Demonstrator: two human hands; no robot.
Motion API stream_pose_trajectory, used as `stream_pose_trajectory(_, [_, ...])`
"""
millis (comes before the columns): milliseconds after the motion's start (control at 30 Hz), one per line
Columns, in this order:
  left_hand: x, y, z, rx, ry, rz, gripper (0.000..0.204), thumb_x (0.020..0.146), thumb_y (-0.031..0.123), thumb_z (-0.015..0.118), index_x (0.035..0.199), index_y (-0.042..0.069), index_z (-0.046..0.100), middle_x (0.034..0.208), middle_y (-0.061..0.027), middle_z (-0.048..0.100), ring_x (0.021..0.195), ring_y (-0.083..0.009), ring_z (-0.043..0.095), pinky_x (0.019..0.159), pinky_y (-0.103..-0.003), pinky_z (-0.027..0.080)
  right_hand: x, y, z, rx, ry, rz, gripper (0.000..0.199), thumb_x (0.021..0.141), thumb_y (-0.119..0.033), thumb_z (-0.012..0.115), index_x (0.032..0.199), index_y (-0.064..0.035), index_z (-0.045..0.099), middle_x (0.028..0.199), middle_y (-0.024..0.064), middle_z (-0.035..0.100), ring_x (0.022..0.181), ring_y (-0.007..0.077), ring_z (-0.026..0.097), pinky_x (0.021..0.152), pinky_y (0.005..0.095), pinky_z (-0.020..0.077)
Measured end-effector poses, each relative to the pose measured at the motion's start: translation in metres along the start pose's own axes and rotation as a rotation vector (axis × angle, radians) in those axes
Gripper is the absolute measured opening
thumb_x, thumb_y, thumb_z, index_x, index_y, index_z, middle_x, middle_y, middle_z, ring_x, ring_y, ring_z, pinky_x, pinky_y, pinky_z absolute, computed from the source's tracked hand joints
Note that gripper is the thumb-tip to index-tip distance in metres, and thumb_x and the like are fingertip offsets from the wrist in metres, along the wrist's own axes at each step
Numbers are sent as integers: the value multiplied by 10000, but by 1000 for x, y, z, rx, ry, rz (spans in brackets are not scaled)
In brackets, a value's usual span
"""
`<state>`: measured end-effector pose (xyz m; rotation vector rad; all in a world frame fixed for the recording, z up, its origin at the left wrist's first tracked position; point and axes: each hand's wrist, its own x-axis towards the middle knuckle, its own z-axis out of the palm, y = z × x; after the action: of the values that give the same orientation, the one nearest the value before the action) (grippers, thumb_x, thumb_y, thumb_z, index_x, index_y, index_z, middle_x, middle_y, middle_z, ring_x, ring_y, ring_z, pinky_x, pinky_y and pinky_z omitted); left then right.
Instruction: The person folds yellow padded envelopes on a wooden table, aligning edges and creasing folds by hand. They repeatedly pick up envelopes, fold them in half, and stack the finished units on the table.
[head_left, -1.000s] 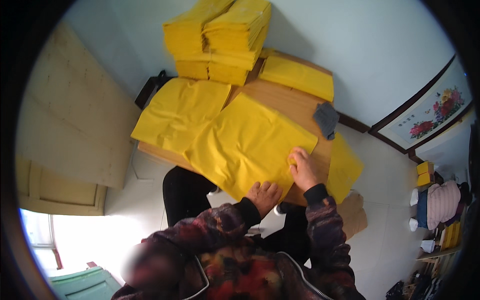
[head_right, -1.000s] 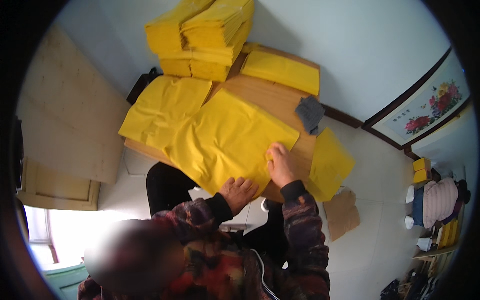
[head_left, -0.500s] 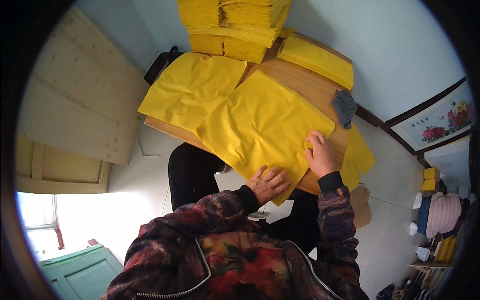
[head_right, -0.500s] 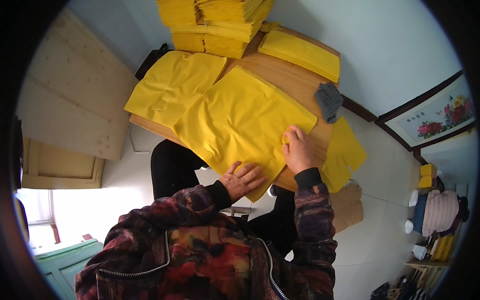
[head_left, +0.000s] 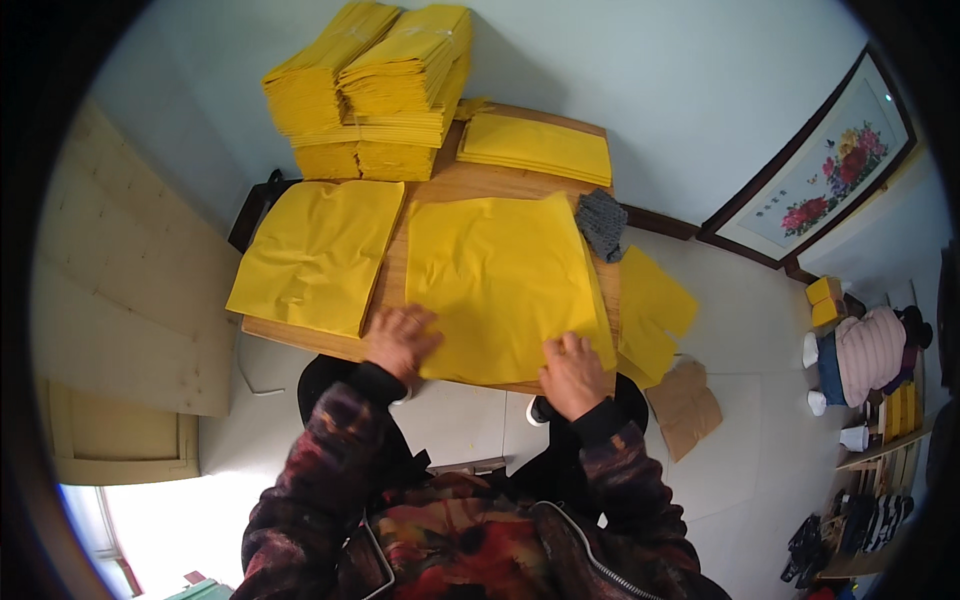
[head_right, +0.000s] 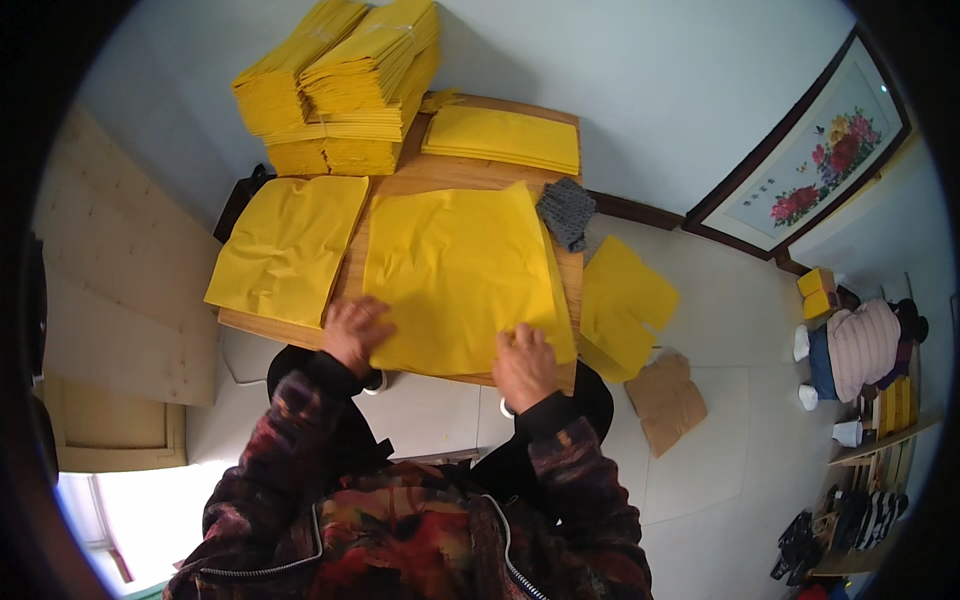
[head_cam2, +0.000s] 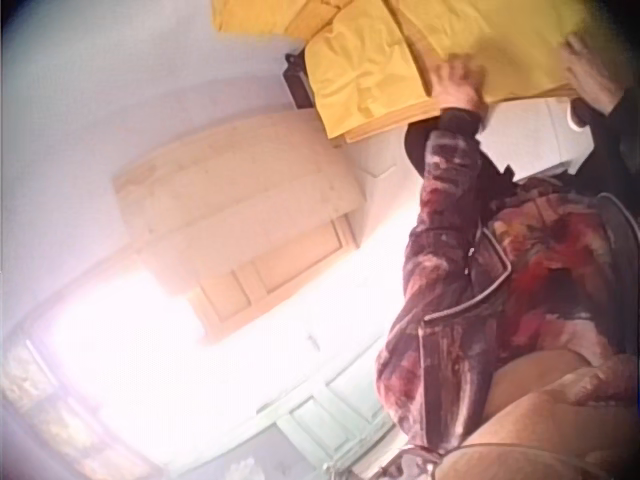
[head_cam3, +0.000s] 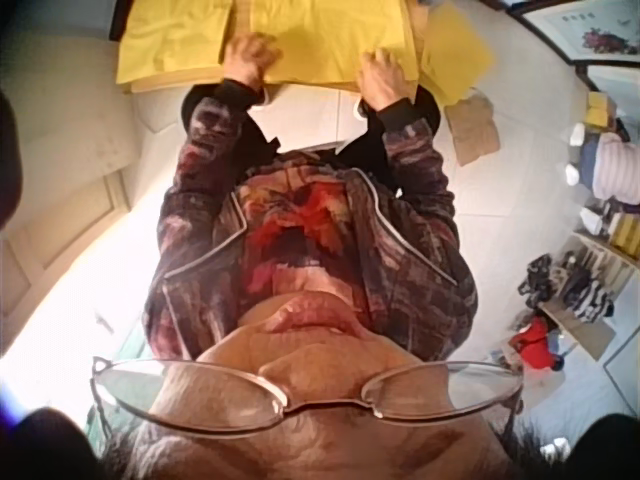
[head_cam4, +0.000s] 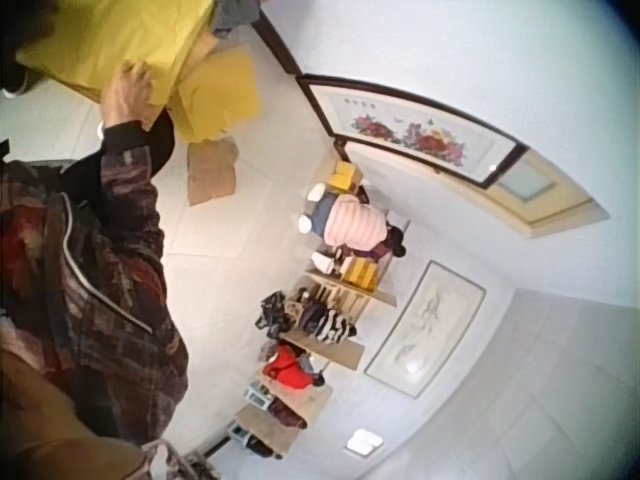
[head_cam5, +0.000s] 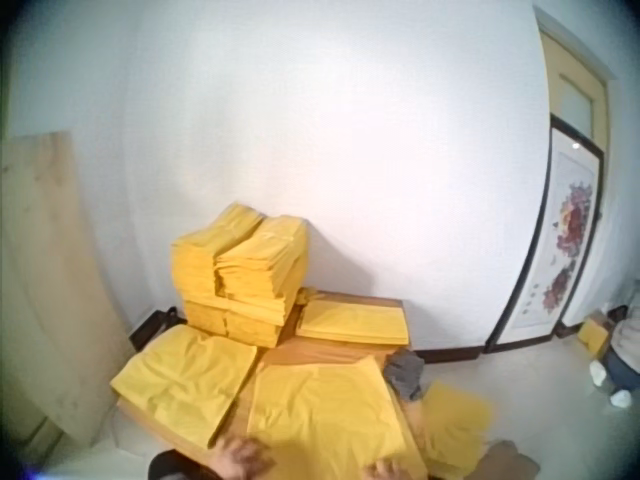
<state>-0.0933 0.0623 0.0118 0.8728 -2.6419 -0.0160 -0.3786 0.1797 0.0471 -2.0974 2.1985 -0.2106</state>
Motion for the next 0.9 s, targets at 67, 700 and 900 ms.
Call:
stream_pose_trajectory(67, [18,-35,-10,114,-73,-122,362,692,136,682,1033,254,706,1301,-39,570,1279,-296,448,1026,-513,350,-11,-16,7,55,38,-61,325,766,-155,703,1051,-36,602,1071,152,532,1008,355,527,815,447,478])
stream_pose_trajectory(700, [17,52,-1,-86,-225,-345,496,799,290,681,1251,131,556,1348,-109,498,1243,-315,462,967,-499,388,43,-14,2,483,155,-169,311,829,-103,629,1125,-23,574,1100,190,616,1038,397,572,884,454,476])
stream_pose_trajectory(900, [15,50,-8,-153,-238,-284,478,771,257,667,1223,134,573,1326,-126,492,1251,-336,442,991,-498,376,113,51,12,88,204,-152,332,837,-185,678,1130,-58,591,1249,107,554,1146,342,510,916,462,451])
